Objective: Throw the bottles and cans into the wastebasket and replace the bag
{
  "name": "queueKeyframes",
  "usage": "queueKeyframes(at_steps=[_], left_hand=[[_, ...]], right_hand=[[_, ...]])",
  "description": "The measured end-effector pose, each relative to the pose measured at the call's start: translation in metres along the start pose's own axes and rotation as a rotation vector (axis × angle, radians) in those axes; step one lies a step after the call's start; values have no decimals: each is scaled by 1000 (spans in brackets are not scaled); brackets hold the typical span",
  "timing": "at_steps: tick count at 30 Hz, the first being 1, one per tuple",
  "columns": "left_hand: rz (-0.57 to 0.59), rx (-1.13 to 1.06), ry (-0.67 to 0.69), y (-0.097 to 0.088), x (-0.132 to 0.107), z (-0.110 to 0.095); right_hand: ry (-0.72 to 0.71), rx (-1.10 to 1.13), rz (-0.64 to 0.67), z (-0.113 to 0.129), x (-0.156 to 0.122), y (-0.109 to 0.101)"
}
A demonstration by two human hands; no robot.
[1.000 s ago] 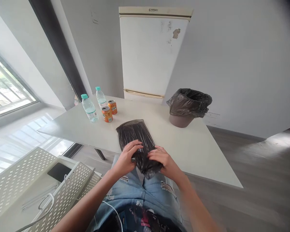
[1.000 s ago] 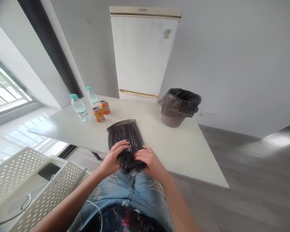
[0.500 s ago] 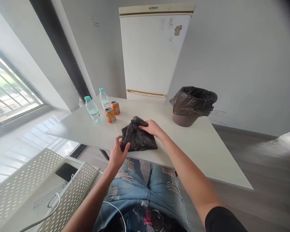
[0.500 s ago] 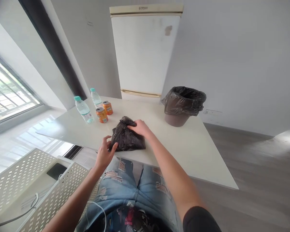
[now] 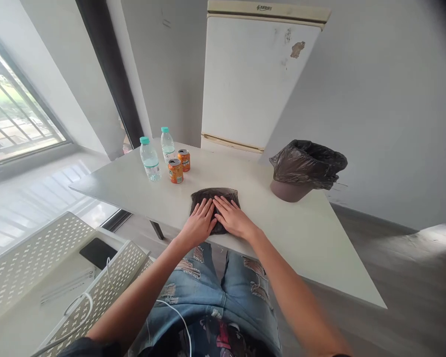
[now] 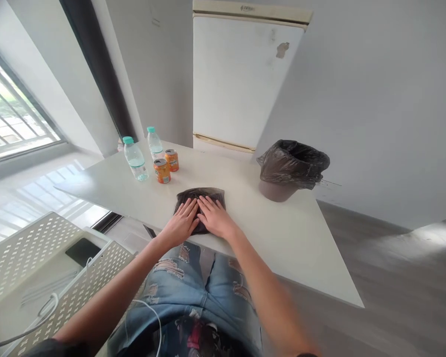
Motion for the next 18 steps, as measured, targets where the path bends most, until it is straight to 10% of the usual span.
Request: queueKeyframes(at_steps=[9,15,18], left_hand=[[67,82,-23,21,-2,23],[-131,-9,-21,-31,-14,5],[-47,-59,11,-43,-38,2]], right_hand=[[76,-118,91,-15,-1,33],[89,-113,-226,1,-29,-8],[112,10,-260,3,-58,-16]])
Point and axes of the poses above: each hand's wrist, its own x-axis towards the middle knuckle, its own y-axis out of the palm, z = x × y, the point moved 7 cm from there along x, towards the middle knuckle, and after that the axes turned 13 degrees about -x, right-handed, at the moved point
